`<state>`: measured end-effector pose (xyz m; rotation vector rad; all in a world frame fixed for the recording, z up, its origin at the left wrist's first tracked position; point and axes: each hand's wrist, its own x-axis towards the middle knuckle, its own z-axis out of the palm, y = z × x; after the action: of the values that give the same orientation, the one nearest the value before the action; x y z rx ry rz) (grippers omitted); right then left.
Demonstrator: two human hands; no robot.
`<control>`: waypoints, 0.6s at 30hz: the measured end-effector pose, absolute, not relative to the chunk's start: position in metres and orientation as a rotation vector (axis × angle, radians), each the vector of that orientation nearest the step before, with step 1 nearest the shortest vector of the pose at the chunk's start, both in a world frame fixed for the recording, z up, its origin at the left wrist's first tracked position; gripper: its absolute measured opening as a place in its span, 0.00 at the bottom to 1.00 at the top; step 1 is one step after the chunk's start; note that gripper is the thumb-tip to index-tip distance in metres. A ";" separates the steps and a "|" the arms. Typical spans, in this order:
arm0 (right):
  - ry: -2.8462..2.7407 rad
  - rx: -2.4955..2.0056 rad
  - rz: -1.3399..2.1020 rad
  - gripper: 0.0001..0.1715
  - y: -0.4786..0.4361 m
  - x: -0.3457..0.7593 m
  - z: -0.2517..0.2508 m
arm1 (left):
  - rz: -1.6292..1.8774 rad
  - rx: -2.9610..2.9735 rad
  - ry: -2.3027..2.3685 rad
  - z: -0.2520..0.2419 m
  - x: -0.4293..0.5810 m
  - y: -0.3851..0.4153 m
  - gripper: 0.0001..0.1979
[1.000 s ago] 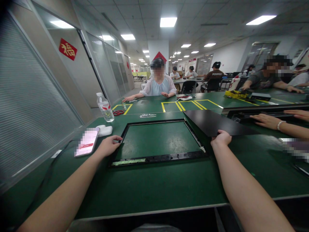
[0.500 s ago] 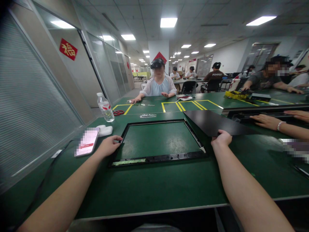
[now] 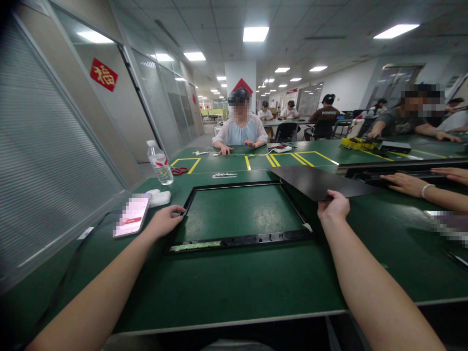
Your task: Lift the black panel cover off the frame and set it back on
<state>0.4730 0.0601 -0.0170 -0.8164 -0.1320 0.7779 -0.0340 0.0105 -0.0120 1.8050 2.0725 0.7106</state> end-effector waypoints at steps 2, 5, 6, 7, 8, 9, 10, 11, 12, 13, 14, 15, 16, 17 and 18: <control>-0.100 -0.786 0.774 0.11 0.054 0.460 -0.008 | 0.751 1.787 2.061 -0.012 -0.034 0.010 0.11; -0.117 -0.759 0.821 0.10 0.044 0.443 0.006 | 0.810 1.746 2.050 -0.011 -0.035 0.010 0.10; -0.125 -0.766 0.853 0.10 0.042 0.439 0.009 | 0.823 1.730 2.053 -0.010 -0.035 0.010 0.10; -0.137 -0.769 0.879 0.11 0.039 0.436 0.012 | 0.838 1.711 2.058 -0.010 -0.036 0.010 0.11; -0.142 -0.779 0.908 0.11 0.038 0.433 0.014 | 0.866 1.685 2.063 -0.009 -0.036 0.010 0.11; -0.160 -0.782 0.936 0.11 0.037 0.432 0.015 | 0.912 1.651 2.056 -0.009 -0.037 0.010 0.11; -0.179 -0.786 0.959 0.11 0.036 0.432 0.015 | 0.980 1.608 2.030 -0.008 -0.037 0.011 0.11; -0.201 -0.789 0.981 0.11 0.036 0.432 0.015 | 1.069 1.553 1.978 -0.008 -0.037 0.011 0.11; -0.227 -0.792 1.004 0.11 0.036 0.433 0.013 | 1.166 1.482 1.901 -0.008 -0.036 0.012 0.10; -0.251 -0.798 1.029 0.12 0.036 0.434 0.011 | 1.256 1.393 1.806 -0.007 -0.035 0.013 0.10; -0.276 -0.805 1.055 0.13 0.036 0.436 0.009 | 1.327 1.287 1.705 -0.006 -0.033 0.013 0.09; -0.305 -0.812 1.083 0.14 0.037 0.437 0.007 | 1.375 1.174 1.605 -0.004 -0.032 0.013 0.08; -0.337 -0.820 1.109 0.14 0.037 0.439 0.006 | 1.405 1.063 1.514 -0.003 -0.030 0.013 0.07; -0.373 -0.831 1.130 0.14 0.037 0.439 0.004 | 1.415 0.962 1.437 0.000 -0.028 0.013 0.06; -0.409 -0.848 1.147 0.14 0.037 0.440 0.003 | 1.419 0.882 1.368 0.002 -0.027 0.013 0.06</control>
<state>0.4397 0.0371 0.0027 -0.8478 -0.4091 1.1471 -0.0267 0.0125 0.0019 0.8823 1.3681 1.4191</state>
